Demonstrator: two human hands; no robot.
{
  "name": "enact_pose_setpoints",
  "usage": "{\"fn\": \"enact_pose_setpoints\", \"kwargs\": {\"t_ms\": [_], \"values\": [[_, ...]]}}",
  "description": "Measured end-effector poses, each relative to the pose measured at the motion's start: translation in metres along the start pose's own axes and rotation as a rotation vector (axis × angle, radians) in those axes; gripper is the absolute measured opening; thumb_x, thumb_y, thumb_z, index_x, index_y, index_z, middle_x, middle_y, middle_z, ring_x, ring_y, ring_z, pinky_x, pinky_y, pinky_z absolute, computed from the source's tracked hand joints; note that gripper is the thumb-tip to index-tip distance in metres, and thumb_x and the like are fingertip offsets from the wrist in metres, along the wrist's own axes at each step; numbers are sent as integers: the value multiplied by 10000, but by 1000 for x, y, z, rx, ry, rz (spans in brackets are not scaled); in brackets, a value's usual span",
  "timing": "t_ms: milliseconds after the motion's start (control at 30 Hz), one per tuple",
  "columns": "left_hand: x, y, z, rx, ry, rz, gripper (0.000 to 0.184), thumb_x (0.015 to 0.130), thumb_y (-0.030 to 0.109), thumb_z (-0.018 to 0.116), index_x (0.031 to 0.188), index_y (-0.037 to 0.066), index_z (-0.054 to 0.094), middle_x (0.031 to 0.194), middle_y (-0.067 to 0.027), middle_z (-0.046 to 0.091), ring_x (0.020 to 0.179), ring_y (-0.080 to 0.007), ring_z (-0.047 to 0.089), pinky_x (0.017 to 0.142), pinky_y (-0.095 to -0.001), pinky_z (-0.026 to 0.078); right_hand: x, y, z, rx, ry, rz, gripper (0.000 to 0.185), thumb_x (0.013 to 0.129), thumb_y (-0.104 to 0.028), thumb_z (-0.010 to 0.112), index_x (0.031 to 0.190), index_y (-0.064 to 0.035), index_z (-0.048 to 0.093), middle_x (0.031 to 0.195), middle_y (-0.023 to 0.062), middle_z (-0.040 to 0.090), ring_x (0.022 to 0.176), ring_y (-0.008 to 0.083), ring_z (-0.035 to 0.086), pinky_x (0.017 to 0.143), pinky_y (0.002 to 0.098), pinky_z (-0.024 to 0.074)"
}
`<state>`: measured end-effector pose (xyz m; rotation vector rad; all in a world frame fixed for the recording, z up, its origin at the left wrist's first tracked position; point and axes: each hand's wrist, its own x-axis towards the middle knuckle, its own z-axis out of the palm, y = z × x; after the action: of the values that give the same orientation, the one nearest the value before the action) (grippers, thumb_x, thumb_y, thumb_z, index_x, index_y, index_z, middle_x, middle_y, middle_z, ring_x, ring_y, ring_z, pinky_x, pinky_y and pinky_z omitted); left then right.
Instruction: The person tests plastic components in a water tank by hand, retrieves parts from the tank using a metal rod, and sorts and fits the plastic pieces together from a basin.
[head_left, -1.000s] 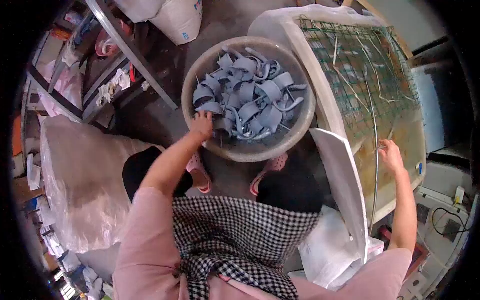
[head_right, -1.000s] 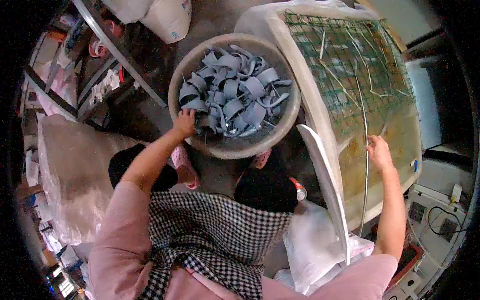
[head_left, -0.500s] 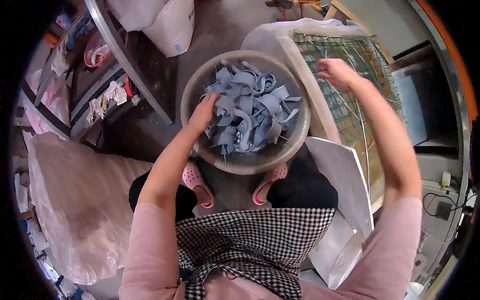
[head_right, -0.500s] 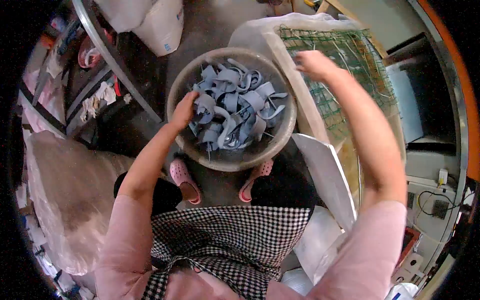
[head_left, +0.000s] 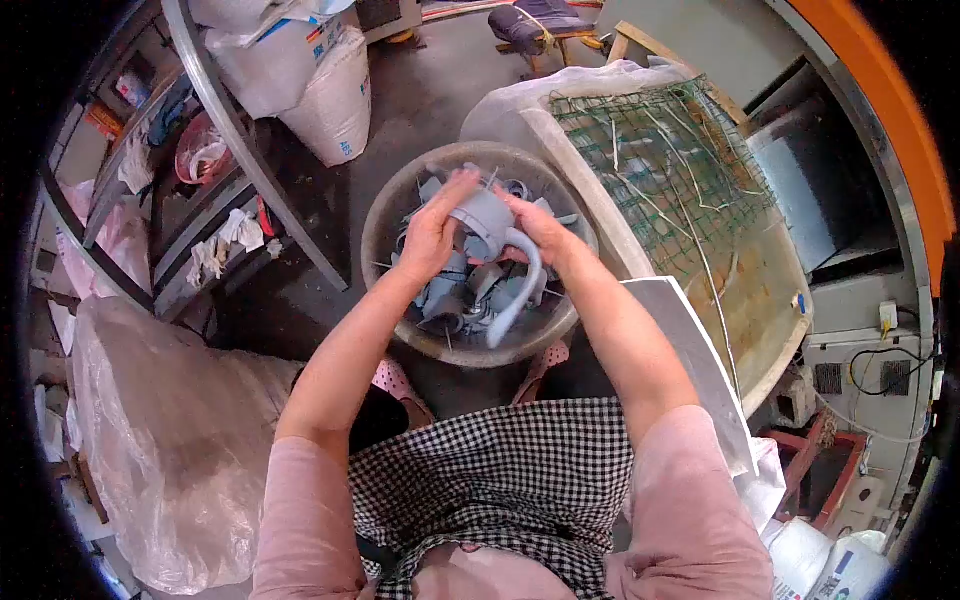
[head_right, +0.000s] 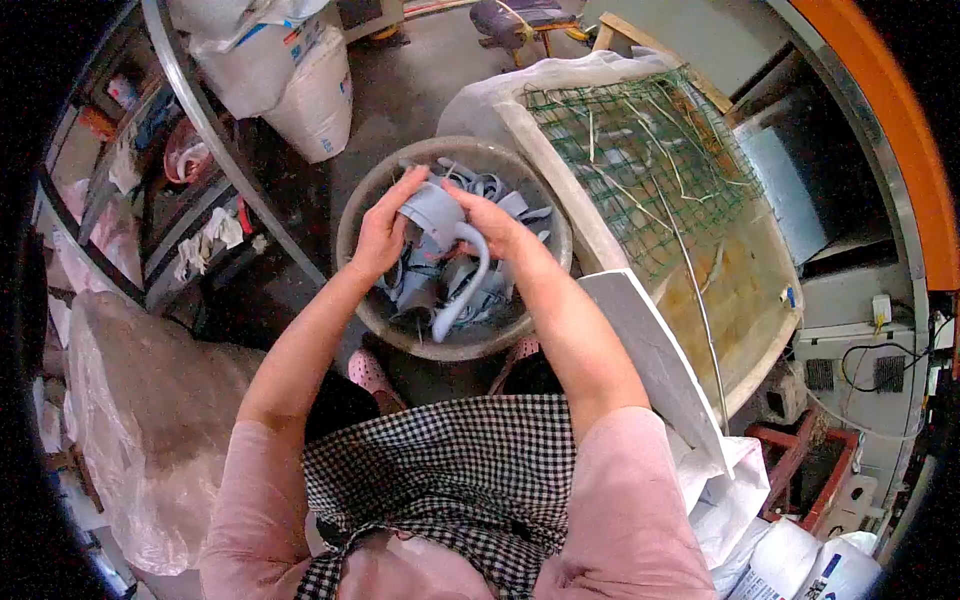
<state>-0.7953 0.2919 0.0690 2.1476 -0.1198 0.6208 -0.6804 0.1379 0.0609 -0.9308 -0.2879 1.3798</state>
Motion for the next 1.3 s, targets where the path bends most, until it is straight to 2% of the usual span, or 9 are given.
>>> {"fn": "enact_pose_setpoints", "kwargs": {"t_ms": [100,200,300,333,433,567,733,1000,1300], "values": [[-14,-23,13,167,288,-313,446,844,36,516,1279,-12,432,1312,-200,441,1242,-301,408,1046,-358,281,5,5,-3,32,179,-10,317,908,-306,497,1131,-82,523,963,94,617,826,169,613,637,336,542],[-33,19,-9,-335,-228,-731,415,900,236,491,1185,-65,499,1198,-217,530,1147,-321,487,973,-347,350,3,-2,6,-161,446,-318,350,823,-173,610,1134,-46,511,973,140,615,880,246,610,723,395,513],[-47,59,5,322,-189,14,350,838,319,581,1058,49,555,1015,-189,591,1016,-364,531,896,-359,403,13,8,15,-720,1031,-490,447,770,-196,666,1124,13,491,1012,180,603,943,341,582,828,417,453],[-47,62,11,310,-242,-169,329,807,292,621,1019,48,562,972,-188,600,963,-368,550,838,-371,425,20,12,17,-603,1104,-486,524,726,-211,703,1117,42,463,1075,212,575,1012,382,541,893,407,404],[-58,41,24,230,-118,-355,280,758,250,681,906,35,579,834,-184,609,820,-371,583,703,-390,455,20,13,27,-683,1024,-456,532,734,-223,697,1125,31,441,1098,196,558,1038,339,526,893,384,405],[-46,40,-7,222,233,-310,233,740,214,704,734,4,602,610,-182,574,606,-355,591,546,-382,457,-26,-31,34,-433,384,-303,424,774,-177,630,1135,-47,451,1046,120,547,955,225,538,829,386,457],[-46,33,-15,19,295,-328,143,746,150,681,764,16,636,626,-192,569,574,-339,584,536,-356,453,-29,-40,8,15,47,-195,343,830,-137,540,1165,-92,481,1026,31,571,843,178,582,746,368,507],[-48,30,-12,155,81,-196,104,719,88,653,763,6,608,606,-179,555,577,-328,591,543,-350,452,-31,-46,13,-960,393,-214,461,678,-270,750,1042,-19,615,887,73,649,753,124,602,623,234,481],[-49,20,2,373,-10,-176,128,729,139,640,733,30,572,646,-205,567,637,-384,574,571,-436,447,-10,-13,-4,-1077,689,-305,538,534,-361,793,936,-23,677,868,182,663,841,275,643,786,349,483]]}}
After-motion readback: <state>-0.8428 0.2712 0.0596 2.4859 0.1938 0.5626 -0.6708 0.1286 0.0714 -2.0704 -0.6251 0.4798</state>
